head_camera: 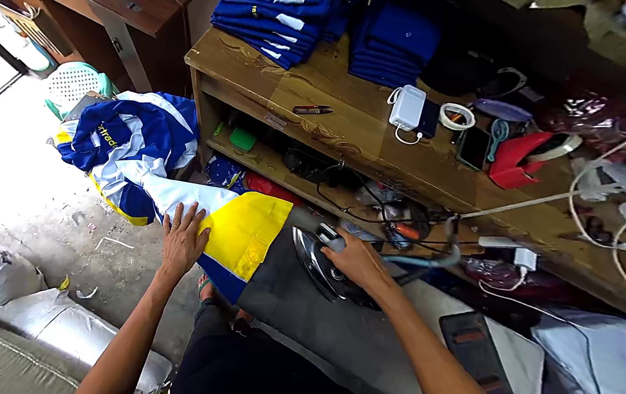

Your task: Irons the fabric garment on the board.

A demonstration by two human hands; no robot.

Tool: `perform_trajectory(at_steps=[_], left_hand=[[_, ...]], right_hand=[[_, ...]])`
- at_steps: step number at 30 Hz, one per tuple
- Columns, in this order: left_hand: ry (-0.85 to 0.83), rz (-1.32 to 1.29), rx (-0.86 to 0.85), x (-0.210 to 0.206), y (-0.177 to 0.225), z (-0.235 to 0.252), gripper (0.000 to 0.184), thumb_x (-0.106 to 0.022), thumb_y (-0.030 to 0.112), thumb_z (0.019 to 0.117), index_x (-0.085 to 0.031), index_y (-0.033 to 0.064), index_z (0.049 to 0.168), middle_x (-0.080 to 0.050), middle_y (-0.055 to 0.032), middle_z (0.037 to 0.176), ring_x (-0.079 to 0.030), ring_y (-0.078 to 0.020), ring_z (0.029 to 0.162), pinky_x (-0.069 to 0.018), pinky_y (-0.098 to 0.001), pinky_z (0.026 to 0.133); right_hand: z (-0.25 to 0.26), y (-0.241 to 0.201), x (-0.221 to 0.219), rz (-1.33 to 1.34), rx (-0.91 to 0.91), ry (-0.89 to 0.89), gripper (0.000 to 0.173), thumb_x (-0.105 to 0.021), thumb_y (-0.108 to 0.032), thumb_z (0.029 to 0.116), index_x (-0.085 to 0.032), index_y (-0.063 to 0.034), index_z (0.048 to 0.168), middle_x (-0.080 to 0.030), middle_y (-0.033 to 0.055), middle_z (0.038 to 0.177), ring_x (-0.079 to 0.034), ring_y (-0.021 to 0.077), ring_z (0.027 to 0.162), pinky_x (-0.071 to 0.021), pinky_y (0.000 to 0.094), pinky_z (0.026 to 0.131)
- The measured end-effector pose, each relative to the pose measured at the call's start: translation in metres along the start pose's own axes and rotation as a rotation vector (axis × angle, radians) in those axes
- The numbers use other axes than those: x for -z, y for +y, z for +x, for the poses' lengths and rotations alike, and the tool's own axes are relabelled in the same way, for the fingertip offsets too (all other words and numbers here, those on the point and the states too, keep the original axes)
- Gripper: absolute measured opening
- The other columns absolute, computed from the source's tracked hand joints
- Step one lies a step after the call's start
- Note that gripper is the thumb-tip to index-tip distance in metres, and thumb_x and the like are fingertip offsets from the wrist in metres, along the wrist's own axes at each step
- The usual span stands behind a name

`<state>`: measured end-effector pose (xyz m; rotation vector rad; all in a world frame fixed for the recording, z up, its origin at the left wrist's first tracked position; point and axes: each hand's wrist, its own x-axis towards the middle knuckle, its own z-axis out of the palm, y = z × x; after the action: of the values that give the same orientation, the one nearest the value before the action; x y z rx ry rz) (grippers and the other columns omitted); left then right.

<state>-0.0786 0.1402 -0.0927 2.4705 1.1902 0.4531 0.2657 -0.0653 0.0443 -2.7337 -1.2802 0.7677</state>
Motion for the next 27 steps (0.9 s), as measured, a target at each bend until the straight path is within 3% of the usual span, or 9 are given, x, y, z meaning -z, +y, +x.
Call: perform_trajectory(at_steps=[3, 7, 11, 14, 16, 19, 21, 24, 27], left_hand=[[0.073, -0.079, -0.036, 0.006, 0.032, -0.014, 0.044, -0.053, 0.044, 0.1015, -0.069, 0.0168, 0.133, -0.06, -0.0109, 0.146, -0.048, -0.0389, 0.142, -0.0344, -0.0636, 0.115], [-0.024, -0.124, -0.074, 0.007, 0.092, -0.047, 0.047, -0.073, 0.048, 0.0891, -0.073, 0.0035, 0.104, -0.071, -0.0171, 0.099, -0.069, -0.0373, 0.097, -0.0559, -0.0542, 0.086], [-0.164, -0.056, -0.101, -0.008, 0.119, -0.073, 0.048, -0.078, 0.045, 0.0845, -0.07, 0.0021, 0.104, -0.072, -0.0166, 0.098, -0.072, -0.0355, 0.093, -0.0585, -0.051, 0.08], [-0.13, -0.032, -0.11, -0.014, 0.12, -0.077, 0.024, -0.068, 0.023, 0.0893, -0.071, 0.0029, 0.101, -0.072, -0.0147, 0.094, -0.073, -0.0324, 0.089, -0.0595, -0.0476, 0.077], [-0.104, -0.058, -0.124, -0.014, 0.123, -0.076, 0.017, -0.064, 0.016, 0.0904, -0.071, 0.0033, 0.098, -0.072, -0.0143, 0.09, -0.073, -0.0314, 0.085, -0.0601, -0.0461, 0.075], [-0.071, -0.126, -0.132, -0.005, 0.129, -0.071, 0.016, -0.063, 0.014, 0.0912, -0.072, 0.0033, 0.099, -0.071, -0.0141, 0.09, -0.073, -0.0298, 0.087, -0.0604, -0.0437, 0.079], [0.0, -0.152, -0.16, 0.003, 0.136, -0.064, 0.015, -0.062, 0.013, 0.0911, -0.072, 0.0041, 0.097, -0.07, -0.0126, 0.089, -0.072, -0.0279, 0.086, -0.06, -0.0413, 0.079], [0.006, -0.099, -0.212, 0.005, 0.14, -0.057, 0.014, -0.06, 0.014, 0.0928, -0.071, 0.0056, 0.096, -0.069, -0.0115, 0.089, -0.07, -0.0272, 0.086, -0.0588, -0.0404, 0.078], [-0.354, -0.023, -0.173, 0.007, 0.14, -0.055, 0.022, -0.061, 0.022, 0.0963, -0.071, 0.003, 0.1, -0.072, -0.0161, 0.099, -0.071, -0.034, 0.1, -0.0558, -0.0507, 0.088]], right_hand=[[-0.037, 0.056, -0.019, 0.037, -0.053, 0.117, 0.052, -0.075, -0.036, 0.0897, -0.065, -0.0066, 0.131, -0.072, 0.0272, 0.103, -0.07, 0.0483, 0.095, -0.0523, 0.0689, 0.082], [-0.076, 0.11, -0.032, 0.093, -0.136, 0.176, 0.056, -0.08, -0.038, 0.0859, -0.066, -0.0032, 0.127, -0.071, 0.0304, 0.097, -0.069, 0.0518, 0.089, -0.0502, 0.072, 0.077], [-0.091, 0.117, -0.014, -0.033, 0.012, 0.242, 0.092, -0.087, -0.05, 0.0753, -0.051, -0.0139, 0.151, -0.064, 0.0345, 0.114, -0.063, 0.0566, 0.1, -0.049, 0.0738, 0.081], [-0.065, 0.068, -0.018, 0.095, 0.235, 0.306, 0.07, -0.07, -0.047, 0.0913, -0.054, -0.0067, 0.147, -0.064, 0.0273, 0.122, -0.065, 0.0447, 0.106, -0.0541, 0.0612, 0.089], [-0.03, 0.028, -0.046, 0.363, 0.247, 0.103, 0.059, -0.062, -0.039, 0.1008, -0.052, -0.0031, 0.147, -0.068, 0.0195, 0.122, -0.07, 0.0302, 0.101, -0.0591, 0.048, 0.086], [0.015, -0.027, -0.093, 0.735, 0.218, -0.201, 0.066, -0.053, -0.043, 0.1044, -0.04, -0.0013, 0.154, -0.065, 0.021, 0.127, -0.07, 0.0262, 0.104, -0.0588, 0.0442, 0.091], [0.022, -0.053, -0.099, 0.844, 0.281, -0.309, 0.055, -0.051, -0.043, 0.106, -0.054, 0.0004, 0.139, -0.068, 0.0163, 0.117, -0.07, 0.0203, 0.1, -0.0584, 0.0395, 0.089], [0.021, -0.055, -0.088, 0.712, 0.369, -0.369, 0.045, -0.055, -0.041, 0.1055, -0.065, -0.0015, 0.123, -0.071, 0.0116, 0.105, -0.072, 0.0181, 0.091, -0.0602, 0.0376, 0.085], [0.009, -0.016, -0.044, 0.378, 0.402, -0.095, 0.048, -0.065, -0.031, 0.1004, -0.059, -0.0049, 0.14, -0.07, 0.0169, 0.12, -0.072, 0.0274, 0.103, -0.059, 0.0455, 0.091]])
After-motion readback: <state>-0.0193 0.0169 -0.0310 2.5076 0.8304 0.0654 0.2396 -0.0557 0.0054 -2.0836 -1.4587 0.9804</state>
